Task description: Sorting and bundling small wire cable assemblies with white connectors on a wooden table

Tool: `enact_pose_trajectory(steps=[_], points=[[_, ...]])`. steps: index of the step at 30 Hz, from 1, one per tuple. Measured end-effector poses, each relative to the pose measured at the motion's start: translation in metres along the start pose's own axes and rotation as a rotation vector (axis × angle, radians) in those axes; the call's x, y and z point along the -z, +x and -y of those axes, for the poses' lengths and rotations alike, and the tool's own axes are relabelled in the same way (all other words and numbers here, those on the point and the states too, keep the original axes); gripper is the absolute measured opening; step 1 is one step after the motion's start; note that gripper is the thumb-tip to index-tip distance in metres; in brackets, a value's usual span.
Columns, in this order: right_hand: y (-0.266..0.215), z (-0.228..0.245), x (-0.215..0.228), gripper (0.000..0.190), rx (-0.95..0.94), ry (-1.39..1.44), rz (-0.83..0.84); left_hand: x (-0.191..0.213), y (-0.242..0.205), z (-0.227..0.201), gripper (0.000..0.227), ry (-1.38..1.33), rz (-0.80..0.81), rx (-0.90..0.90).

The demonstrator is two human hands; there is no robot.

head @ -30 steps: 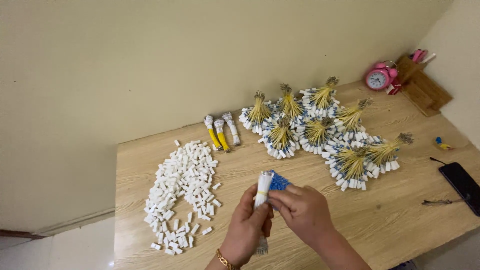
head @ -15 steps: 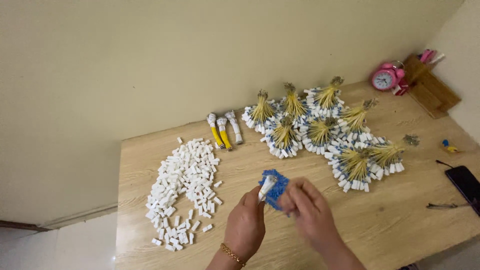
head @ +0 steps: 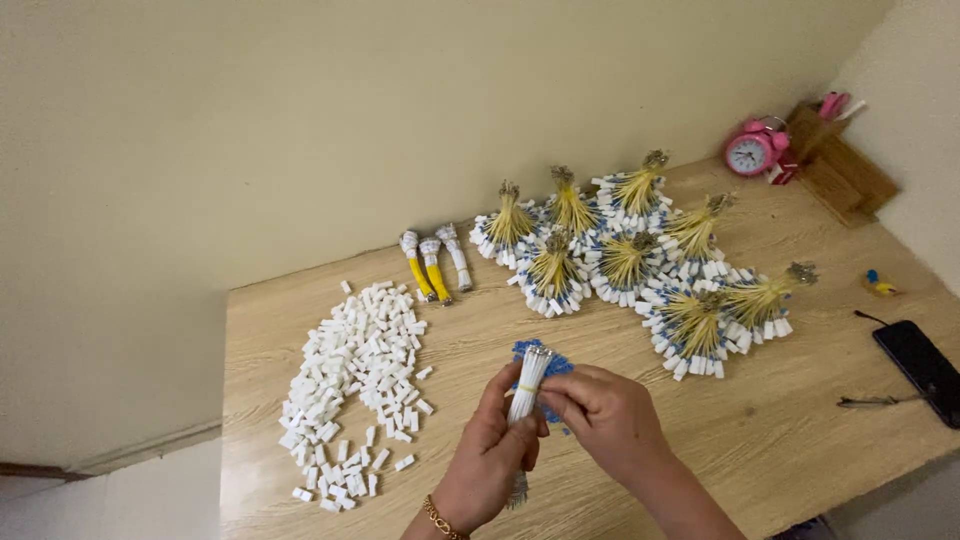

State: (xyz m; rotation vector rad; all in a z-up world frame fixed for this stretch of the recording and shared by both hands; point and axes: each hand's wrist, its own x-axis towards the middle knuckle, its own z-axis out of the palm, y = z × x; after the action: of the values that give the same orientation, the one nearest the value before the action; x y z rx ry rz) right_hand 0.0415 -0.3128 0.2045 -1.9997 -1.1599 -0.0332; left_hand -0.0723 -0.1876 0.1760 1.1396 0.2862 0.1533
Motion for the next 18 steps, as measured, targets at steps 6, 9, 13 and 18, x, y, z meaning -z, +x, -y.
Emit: enact_pose_trajectory(steps=[6, 9, 13, 18], points=[[-0.009, 0.022, 0.0, 0.015, -0.178, 0.38, -0.224, -0.004, 0.011, -0.004, 0.027, 0.691, -0.174, -0.056], [-0.014, -0.001, -0.011, 0.018, -0.54, 1.001, -0.192, 0.008, 0.01, 0.024, 0.039, 1.171, -0.22, -0.38], [0.008, 0.003, 0.016, 0.017, -0.886, 0.59, -0.168, 0.008, -0.004, 0.024, 0.041, 1.14, -0.049, -0.491], [-0.02, -0.033, -0.016, 0.021, -0.67, 0.779, 0.012, -0.011, -0.003, 0.009, 0.059, 0.241, -0.027, 0.024]])
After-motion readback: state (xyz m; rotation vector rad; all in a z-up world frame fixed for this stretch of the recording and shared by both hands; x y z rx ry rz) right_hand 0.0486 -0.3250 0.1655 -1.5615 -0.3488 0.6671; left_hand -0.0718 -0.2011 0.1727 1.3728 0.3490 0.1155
